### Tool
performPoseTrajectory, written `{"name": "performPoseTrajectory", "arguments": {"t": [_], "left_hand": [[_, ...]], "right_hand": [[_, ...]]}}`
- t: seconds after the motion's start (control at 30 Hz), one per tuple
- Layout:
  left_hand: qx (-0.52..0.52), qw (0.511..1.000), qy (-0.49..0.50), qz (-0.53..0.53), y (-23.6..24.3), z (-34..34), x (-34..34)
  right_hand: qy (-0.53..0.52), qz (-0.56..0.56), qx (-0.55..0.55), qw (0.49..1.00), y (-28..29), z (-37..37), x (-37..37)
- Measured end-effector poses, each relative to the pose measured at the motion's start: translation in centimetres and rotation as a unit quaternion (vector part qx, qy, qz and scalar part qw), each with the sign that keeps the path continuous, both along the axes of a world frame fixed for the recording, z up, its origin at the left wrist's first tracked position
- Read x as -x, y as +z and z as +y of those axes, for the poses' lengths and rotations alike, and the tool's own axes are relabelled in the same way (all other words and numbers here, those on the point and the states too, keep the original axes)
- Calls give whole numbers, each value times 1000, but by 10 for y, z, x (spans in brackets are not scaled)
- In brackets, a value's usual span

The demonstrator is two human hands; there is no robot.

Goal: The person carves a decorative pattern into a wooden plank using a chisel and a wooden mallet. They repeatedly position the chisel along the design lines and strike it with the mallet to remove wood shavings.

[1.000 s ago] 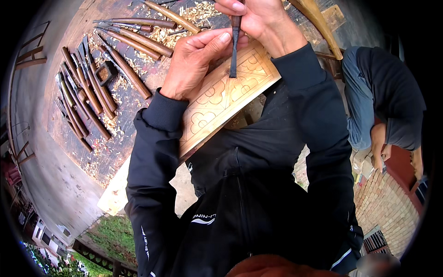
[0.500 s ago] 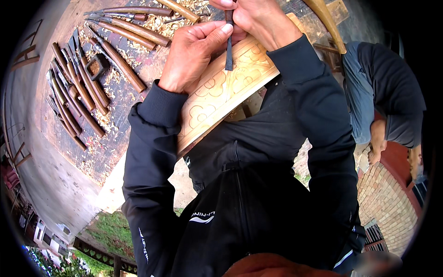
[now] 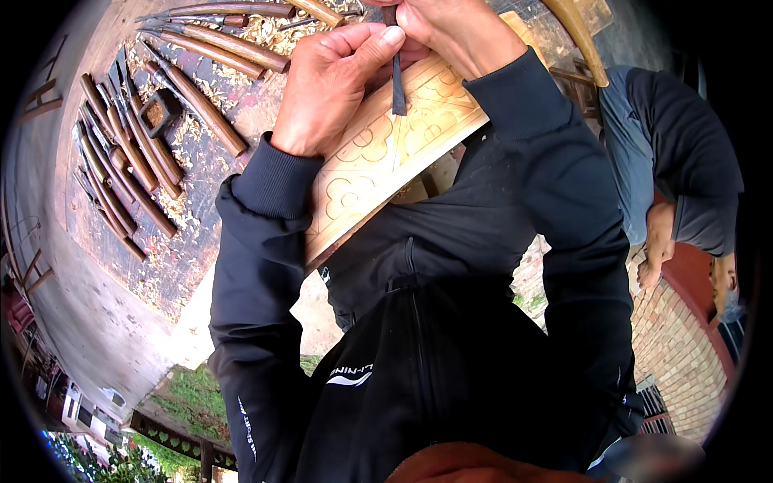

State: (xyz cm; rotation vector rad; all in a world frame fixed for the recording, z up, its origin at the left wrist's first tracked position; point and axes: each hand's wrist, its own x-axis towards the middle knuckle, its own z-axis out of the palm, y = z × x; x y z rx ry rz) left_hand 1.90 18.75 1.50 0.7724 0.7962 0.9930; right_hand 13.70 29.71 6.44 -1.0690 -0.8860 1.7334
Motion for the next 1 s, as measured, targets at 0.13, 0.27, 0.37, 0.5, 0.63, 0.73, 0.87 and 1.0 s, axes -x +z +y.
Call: {"name": "performPoseTrajectory", "arguments": {"t": [0.13,0.27,0.37,0.5,0.63,0.73,0.87,1.0], "left_hand": [[-7,1000,2,13,-2,0,0],[-30,999,4,12,-3,1,0],[-41,999,2,24,-4,1,1],[-40,999,-1,3,-7,0,0],[-49,998,-9,29,-9,-1,2],[-83,992,-27,86,-7,-1,5],[-104,993,-1,51,-4,-4,0],[-99,994,13,36,-8,-2,-4]], "right_hand": [[20,0,12,1000,-4,3,-1],[31,16,28,999,-10,3,-1],[52,29,25,998,-13,3,0],[36,8,33,999,-17,4,2],[34,13,54,998,-21,1,3],[34,9,66,997,-19,-6,2],[47,18,64,997,-6,-10,-5],[45,31,24,998,7,-5,-6]]}}
